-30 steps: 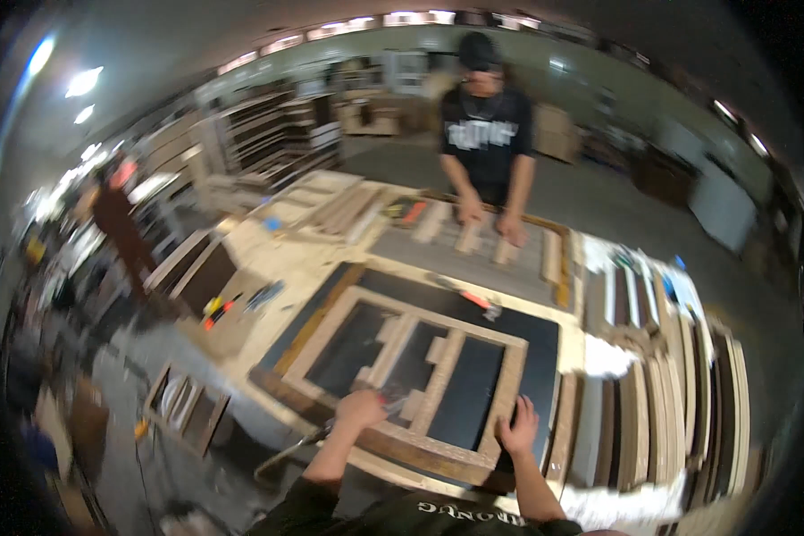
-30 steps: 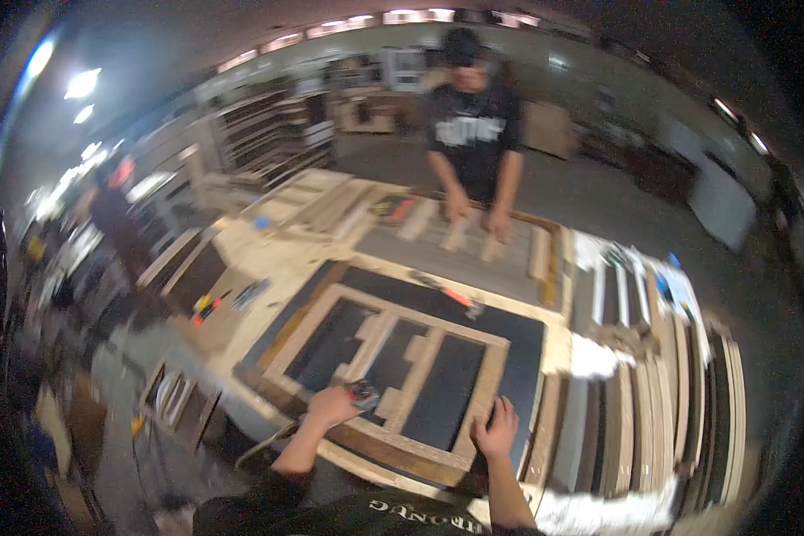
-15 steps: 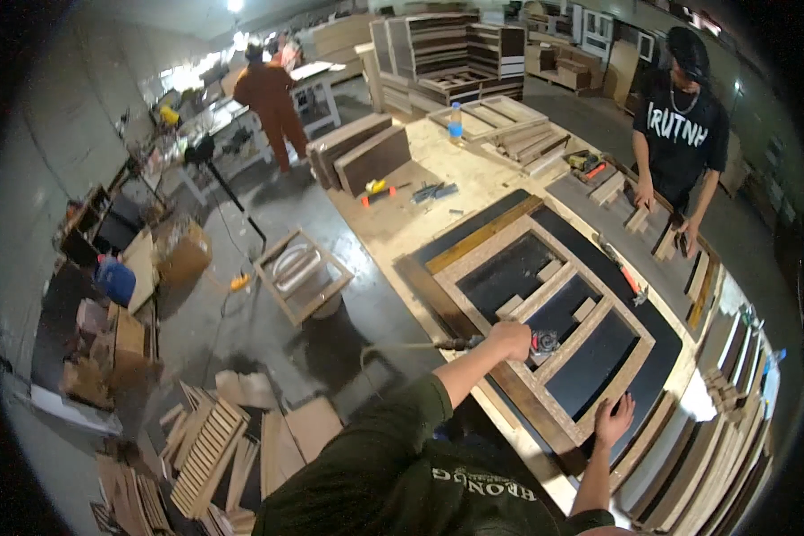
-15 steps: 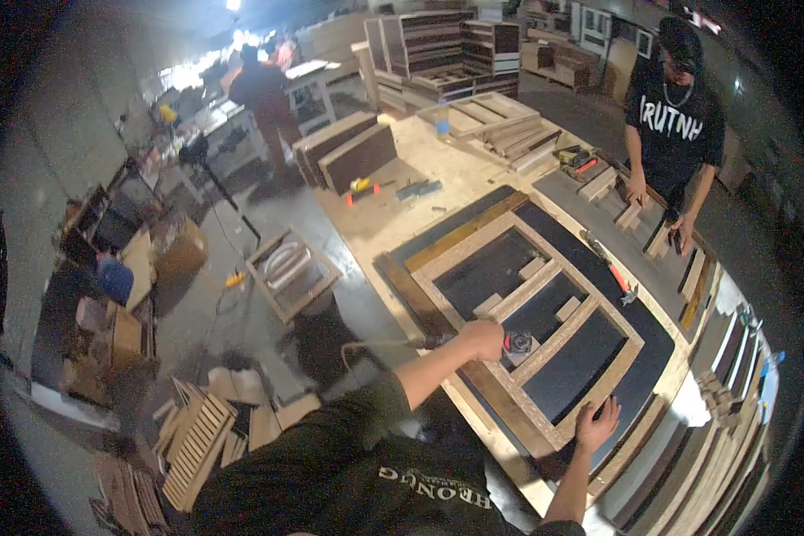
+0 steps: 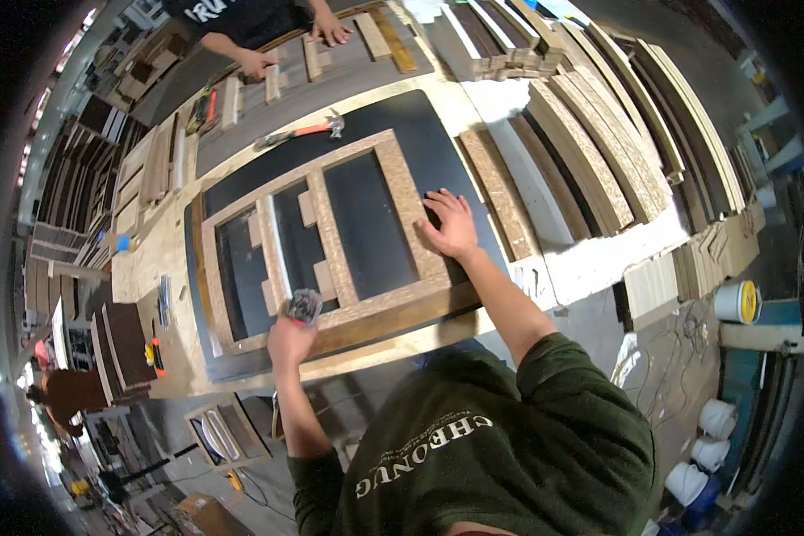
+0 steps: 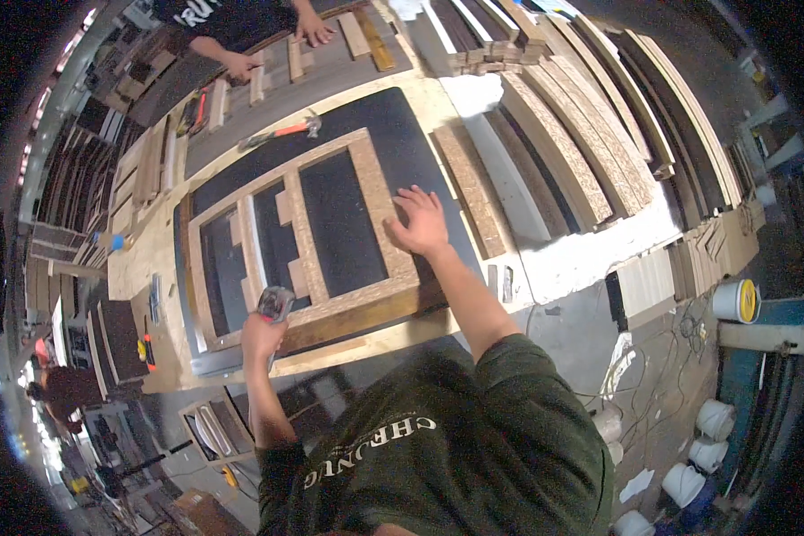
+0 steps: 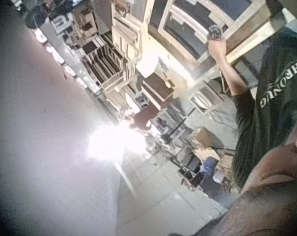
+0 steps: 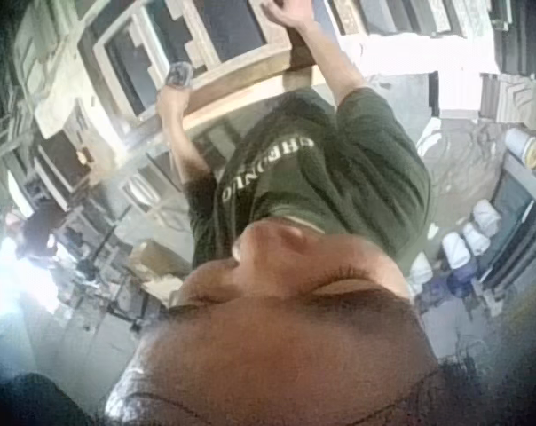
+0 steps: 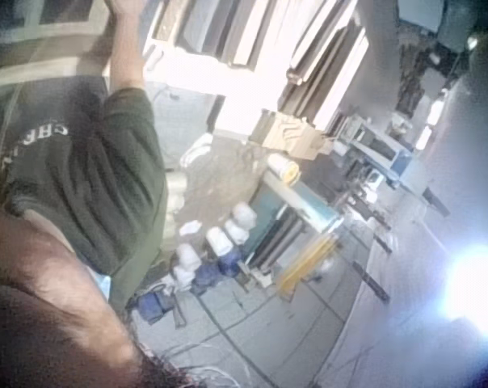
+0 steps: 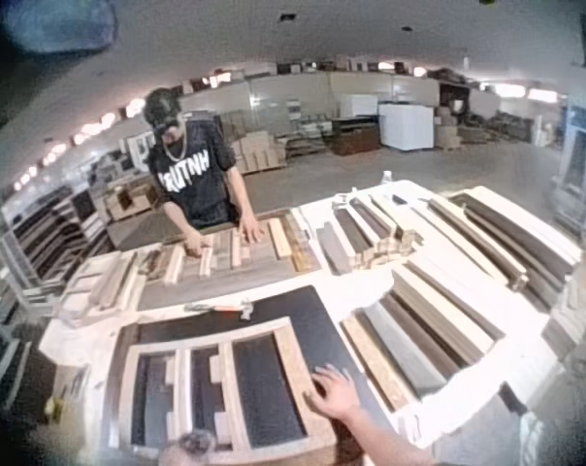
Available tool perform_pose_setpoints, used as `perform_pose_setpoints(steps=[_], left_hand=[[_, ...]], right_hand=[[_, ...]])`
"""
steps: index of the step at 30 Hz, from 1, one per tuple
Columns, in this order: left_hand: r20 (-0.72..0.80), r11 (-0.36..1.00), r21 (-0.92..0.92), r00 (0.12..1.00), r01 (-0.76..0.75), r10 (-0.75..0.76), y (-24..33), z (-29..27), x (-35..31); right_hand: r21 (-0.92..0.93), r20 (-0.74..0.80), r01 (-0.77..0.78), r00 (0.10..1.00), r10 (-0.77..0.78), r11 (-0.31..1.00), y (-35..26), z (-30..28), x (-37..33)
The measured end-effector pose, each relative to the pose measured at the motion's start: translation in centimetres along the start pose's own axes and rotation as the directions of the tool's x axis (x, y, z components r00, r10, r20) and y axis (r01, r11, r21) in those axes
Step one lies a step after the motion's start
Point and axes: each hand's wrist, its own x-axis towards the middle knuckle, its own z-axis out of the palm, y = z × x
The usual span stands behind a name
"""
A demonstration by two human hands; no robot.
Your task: Assembling wood frames using a pneumatic stapler/nail gun on a jig.
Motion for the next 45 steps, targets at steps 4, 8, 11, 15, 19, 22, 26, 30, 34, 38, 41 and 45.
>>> perform_pose_setpoints(steps=[4,8,11,15,19,22,26,30,34,38,41,45], left_hand=[[-0.072,0.986,-0.105,0.990,-0.129,0.122,-1.3,2.2,-0.1],[-0.146,0.990,0.033,0.979,-0.136,0.140,-5.1,4.1,-0.2],[-0.111,0.927,0.341,0.973,-0.153,0.201,-9.4,4.7,-0.8],[0.093,0.977,-0.212,0.996,0.009,0.011,1.6,-2.9,-0.6],[0.262,0.765,-0.577,0.952,0.286,-0.158,1.6,-8.7,2.6],[0.157,0.956,-0.060,0.943,-0.287,0.293,9.0,-14.7,8.6],[0.171,0.969,-0.166,0.962,-0.185,0.213,17.0,-16.0,15.4],[0.213,0.910,-0.081,0.885,-0.407,0.415,23.2,-14.8,19.8],[0.381,0.838,-0.045,0.766,-0.543,0.517,25.9,-11.7,24.3],[0.496,0.940,-0.076,0.805,-0.334,0.326,27.5,-8.6,25.3],[0.488,0.940,-0.152,0.803,-0.306,0.341,27.6,-7.1,25.9],[0.487,0.934,-0.105,0.801,-0.341,0.348,27.4,-6.3,26.6]], right_hand=[[0.040,-0.038,-0.056,0.998,0.058,0.998,1.2,0.4,2.6],[-0.008,0.041,-0.062,0.997,0.062,0.998,1.5,1.1,5.9],[0.013,0.141,-0.074,0.987,0.071,0.997,0.2,3.0,9.4],[-0.002,0.138,-0.121,0.983,0.120,0.993,2.5,3.7,13.9],[-0.036,0.177,-0.038,0.983,0.043,0.999,2.4,3.7,16.7],[0.038,0.204,-0.080,0.976,0.071,0.996,1.3,2.9,16.4],[0.081,0.165,-0.141,0.978,0.126,0.987,2.8,2.8,16.0],[0.096,0.226,-0.137,0.968,0.113,0.986,2.5,3.1,16.4],[0.049,0.157,-0.088,0.984,0.080,0.995,3.1,3.0,17.9],[-0.040,0.377,-0.092,0.921,0.100,0.995,3.0,2.4,19.1],[-0.030,0.400,-0.100,0.910,0.104,0.995,3.4,2.7,19.2],[-0.068,0.438,-0.079,0.893,0.101,0.995,3.4,2.5,19.5]])
